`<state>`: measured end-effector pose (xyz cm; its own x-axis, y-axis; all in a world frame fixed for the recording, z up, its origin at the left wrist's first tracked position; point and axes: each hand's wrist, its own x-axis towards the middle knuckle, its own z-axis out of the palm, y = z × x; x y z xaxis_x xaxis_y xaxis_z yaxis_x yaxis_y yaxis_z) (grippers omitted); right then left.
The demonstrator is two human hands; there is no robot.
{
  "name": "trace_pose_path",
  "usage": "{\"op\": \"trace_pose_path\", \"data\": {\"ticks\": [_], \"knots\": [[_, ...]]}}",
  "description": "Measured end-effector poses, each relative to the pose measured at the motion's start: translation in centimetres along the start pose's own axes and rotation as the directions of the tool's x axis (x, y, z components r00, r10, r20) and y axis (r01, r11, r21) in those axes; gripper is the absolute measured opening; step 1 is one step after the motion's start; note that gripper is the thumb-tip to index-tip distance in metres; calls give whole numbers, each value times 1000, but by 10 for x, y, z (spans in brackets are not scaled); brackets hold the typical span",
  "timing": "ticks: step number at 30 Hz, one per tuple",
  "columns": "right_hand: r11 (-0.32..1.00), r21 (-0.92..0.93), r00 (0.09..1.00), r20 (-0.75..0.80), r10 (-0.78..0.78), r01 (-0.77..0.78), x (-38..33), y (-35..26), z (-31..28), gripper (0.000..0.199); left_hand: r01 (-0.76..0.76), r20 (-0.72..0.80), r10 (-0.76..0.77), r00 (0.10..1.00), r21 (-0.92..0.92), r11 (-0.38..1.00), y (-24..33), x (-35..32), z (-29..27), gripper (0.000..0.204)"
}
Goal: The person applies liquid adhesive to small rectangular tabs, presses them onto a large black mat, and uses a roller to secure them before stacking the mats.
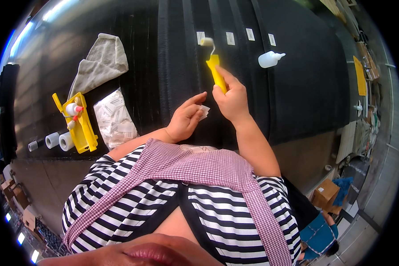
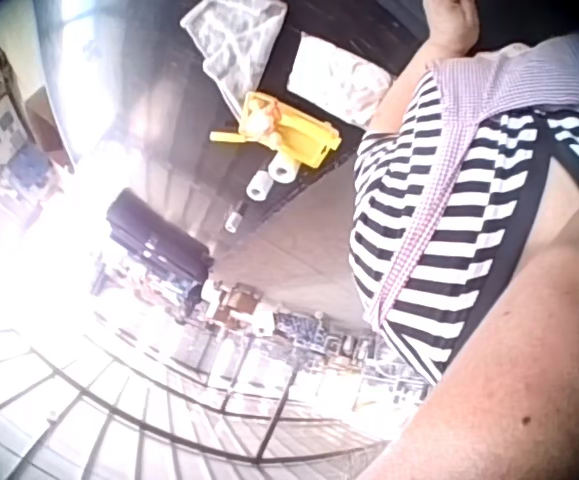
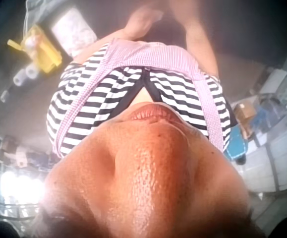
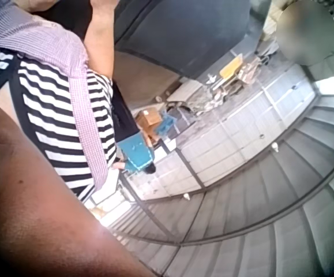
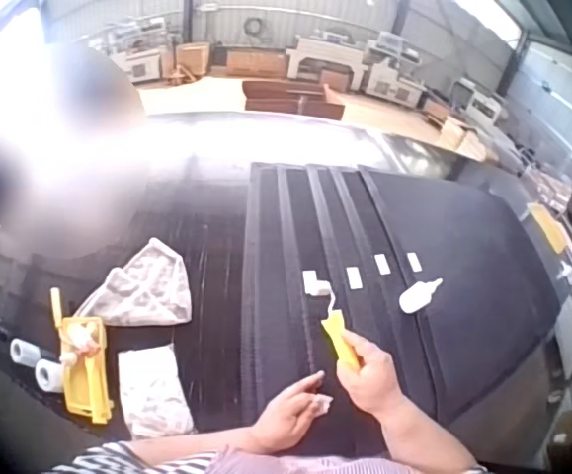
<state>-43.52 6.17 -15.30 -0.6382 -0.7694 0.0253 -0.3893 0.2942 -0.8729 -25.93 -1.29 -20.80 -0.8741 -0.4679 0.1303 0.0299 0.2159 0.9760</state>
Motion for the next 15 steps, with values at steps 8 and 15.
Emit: {"op": "trace_pose_path", "data": {"ticks": [8,15], "knots": [[964,-255,997,28,-67,72,31,3,15,47,-25,-4,25,1000,-10,1000,-2,1,1,15],[952,-305,996,66,53,-30,60,-16,14,50,-16,-11,16,1000,-12,1000,-2,3,0,15]]}}
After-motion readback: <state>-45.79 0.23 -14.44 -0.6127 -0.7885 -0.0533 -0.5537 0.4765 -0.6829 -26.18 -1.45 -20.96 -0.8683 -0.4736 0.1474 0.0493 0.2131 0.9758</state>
